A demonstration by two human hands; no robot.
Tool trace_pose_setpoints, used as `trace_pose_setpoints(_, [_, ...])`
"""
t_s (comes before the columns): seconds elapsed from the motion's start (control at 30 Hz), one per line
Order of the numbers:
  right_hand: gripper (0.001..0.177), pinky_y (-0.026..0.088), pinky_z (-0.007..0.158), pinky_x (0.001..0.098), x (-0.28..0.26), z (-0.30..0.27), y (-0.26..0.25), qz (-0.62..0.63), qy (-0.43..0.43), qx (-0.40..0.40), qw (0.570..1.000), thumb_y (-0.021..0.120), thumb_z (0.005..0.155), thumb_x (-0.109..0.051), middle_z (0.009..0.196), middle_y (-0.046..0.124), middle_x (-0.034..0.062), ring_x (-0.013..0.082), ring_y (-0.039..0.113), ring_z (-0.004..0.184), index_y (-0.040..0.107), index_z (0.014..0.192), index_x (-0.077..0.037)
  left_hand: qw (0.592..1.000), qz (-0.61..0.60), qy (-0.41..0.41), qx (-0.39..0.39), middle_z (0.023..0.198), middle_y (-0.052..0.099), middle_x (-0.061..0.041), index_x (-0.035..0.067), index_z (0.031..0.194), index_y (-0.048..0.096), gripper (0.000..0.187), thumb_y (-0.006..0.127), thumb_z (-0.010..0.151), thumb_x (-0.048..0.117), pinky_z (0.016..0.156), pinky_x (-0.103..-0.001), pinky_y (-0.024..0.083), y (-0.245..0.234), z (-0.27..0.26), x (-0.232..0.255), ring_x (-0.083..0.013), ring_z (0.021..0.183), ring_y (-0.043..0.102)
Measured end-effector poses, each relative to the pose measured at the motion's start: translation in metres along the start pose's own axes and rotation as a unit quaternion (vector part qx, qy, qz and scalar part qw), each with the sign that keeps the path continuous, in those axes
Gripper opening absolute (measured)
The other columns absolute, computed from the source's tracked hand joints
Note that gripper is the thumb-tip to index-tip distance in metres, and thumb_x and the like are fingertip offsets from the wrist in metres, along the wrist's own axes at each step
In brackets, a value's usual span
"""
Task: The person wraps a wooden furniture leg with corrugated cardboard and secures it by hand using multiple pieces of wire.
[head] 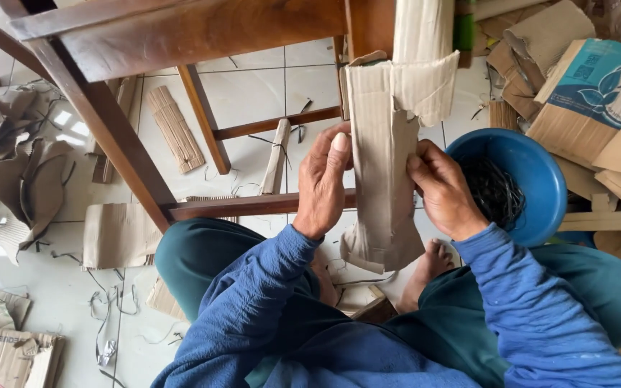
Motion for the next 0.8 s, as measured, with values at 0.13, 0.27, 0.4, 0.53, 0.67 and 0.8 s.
trace_pose_setpoints(0.13, [0.018,0.052,0.063,0.0246,-0.012,-0.003,0.006,-0.027,0.004,0.002,1.000,0.053,0.112,-0.016,0.071,0.050,0.0003,0.0080,0.053,0.065,0.061,0.099,-0.007,0.980,-0.152,-0.084,-0.092,0.100,0.068,-0.010,0.012,0.125,0.063,0.048,0.043,0.110,0.052,0.080,-0.044,0.062,0.021,-0.003,-0.041,-0.0204,0.094,0.067])
trace_pose_setpoints(0.27, [0.019,0.050,0.063,0.0237,-0.026,-0.012,0.012,-0.036,0.011,0.029,0.999,0.054,0.114,-0.017,0.072,0.047,-0.0019,0.0053,0.049,0.067,0.061,0.099,-0.007,0.932,-0.279,-0.176,-0.149,0.099,0.068,-0.009,0.016,0.122,0.055,0.044,0.053,0.105,0.057,0.072,-0.043,0.063,0.035,-0.017,-0.033,-0.0199,0.090,0.068])
trace_pose_setpoints(0.4, [0.026,0.040,0.056,0.0234,0.007,-0.003,-0.013,-0.094,-0.002,0.058,0.994,0.046,0.117,-0.015,0.070,0.043,-0.0019,0.0045,0.042,0.063,0.055,0.094,-0.009,0.954,-0.264,-0.091,-0.107,0.098,0.067,-0.005,0.011,0.124,0.058,0.039,0.072,0.100,0.039,0.077,-0.035,0.058,0.015,0.006,-0.022,-0.0151,0.092,0.064])
trace_pose_setpoints(0.53, [0.018,0.049,0.063,0.0267,0.028,0.004,-0.030,-0.132,0.033,0.133,0.982,0.052,0.112,-0.013,0.078,0.050,-0.0011,0.0078,0.051,0.075,0.061,0.097,-0.012,0.989,-0.139,-0.053,-0.007,0.081,0.061,0.000,0.006,0.106,0.064,0.036,0.076,0.096,0.038,0.074,-0.025,0.048,-0.012,0.025,-0.055,-0.0080,0.082,0.057])
trace_pose_setpoints(0.67, [0.010,0.055,0.077,0.0308,0.010,0.005,-0.014,-0.070,0.046,0.125,0.989,0.060,0.098,-0.008,0.089,0.058,0.0021,0.0128,0.059,0.087,0.066,0.106,-0.009,0.992,-0.115,-0.047,0.008,0.083,0.061,0.000,0.006,0.109,0.061,0.035,0.072,0.099,0.039,0.076,-0.027,0.048,-0.008,0.022,-0.063,-0.0091,0.084,0.057])
trace_pose_setpoints(0.8, [0.022,0.053,0.092,0.0282,-0.022,0.042,-0.047,0.153,0.055,0.122,0.979,0.055,0.101,-0.046,0.104,0.066,-0.0051,0.0117,0.063,0.099,0.063,0.104,-0.026,0.994,-0.101,-0.034,0.006,0.082,0.061,0.001,0.008,0.109,0.061,0.034,0.074,0.098,0.038,0.076,-0.026,0.048,-0.002,0.023,-0.060,-0.0082,0.085,0.058])
Point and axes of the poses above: each hand's wrist, its own z-axis towards the middle knuckle, its own y-axis out of the palm, x = y × z, the point moved 10 cm from there along z, towards the middle knuckle
